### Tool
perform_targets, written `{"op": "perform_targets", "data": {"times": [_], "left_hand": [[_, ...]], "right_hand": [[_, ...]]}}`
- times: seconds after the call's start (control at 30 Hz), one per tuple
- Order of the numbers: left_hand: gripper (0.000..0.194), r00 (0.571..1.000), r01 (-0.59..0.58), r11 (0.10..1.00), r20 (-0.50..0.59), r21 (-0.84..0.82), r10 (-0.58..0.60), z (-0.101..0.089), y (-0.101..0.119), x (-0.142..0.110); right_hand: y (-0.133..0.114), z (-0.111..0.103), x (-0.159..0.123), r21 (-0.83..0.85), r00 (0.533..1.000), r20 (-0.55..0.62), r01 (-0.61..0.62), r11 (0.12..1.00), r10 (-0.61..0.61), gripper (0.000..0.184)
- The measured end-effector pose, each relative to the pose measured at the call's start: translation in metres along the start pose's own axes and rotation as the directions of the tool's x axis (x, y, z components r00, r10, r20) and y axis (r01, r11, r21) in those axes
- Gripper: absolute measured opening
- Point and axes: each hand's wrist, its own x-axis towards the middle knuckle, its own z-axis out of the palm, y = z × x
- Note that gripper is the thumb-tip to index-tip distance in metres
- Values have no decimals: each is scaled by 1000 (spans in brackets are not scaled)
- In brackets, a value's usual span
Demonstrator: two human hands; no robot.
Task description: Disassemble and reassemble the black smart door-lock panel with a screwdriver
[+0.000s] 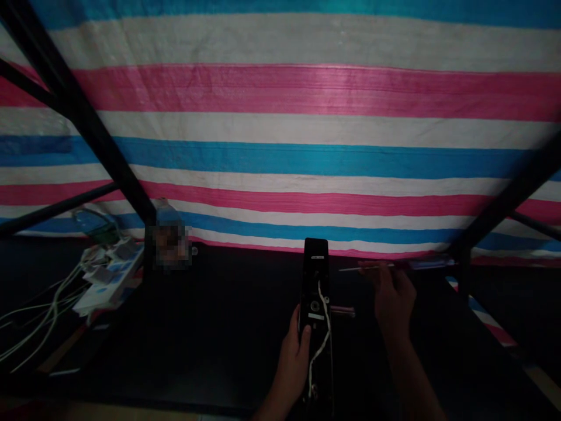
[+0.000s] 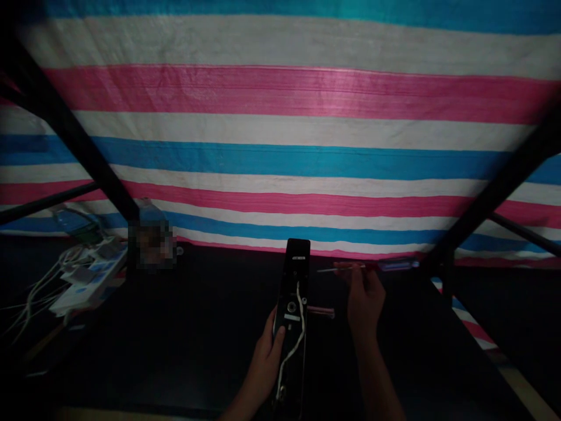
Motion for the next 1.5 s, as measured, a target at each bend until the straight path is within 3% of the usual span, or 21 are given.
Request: {"op": "perform_targets", "data": {"times": [0.1,0.27,0.4,0.7,0.93,1.2,1.5], "left_hand": [[61,1000,10,1000,0,-7,-10,0,2,0],[61,1000,13,999,5,-34,-13,0,3,0],[61,1000,13,999,-5,-42,-13,0,-2,0],[66,1000,-8,999,-16,-32,7,2,-10,2],[66,1000,-15,1000,-23,-15,15,1,-9,1],[65,999,-37,999,-14,31,37,0,-9,1],[66,1000,-14,1000,0,20,14,-1,-9,0]], "right_hand": [[-11,35,25,-79,986,116,130,988,-120,33],[1,71,55,-226,939,267,279,933,-216,39],[10,78,65,-322,904,353,357,877,-239,41],[9,82,79,-352,797,556,484,801,-237,34],[7,92,90,-388,803,549,490,781,-232,32],[17,107,76,-438,804,515,545,715,-298,26],[23,104,79,-440,835,432,526,728,-342,25]]}}
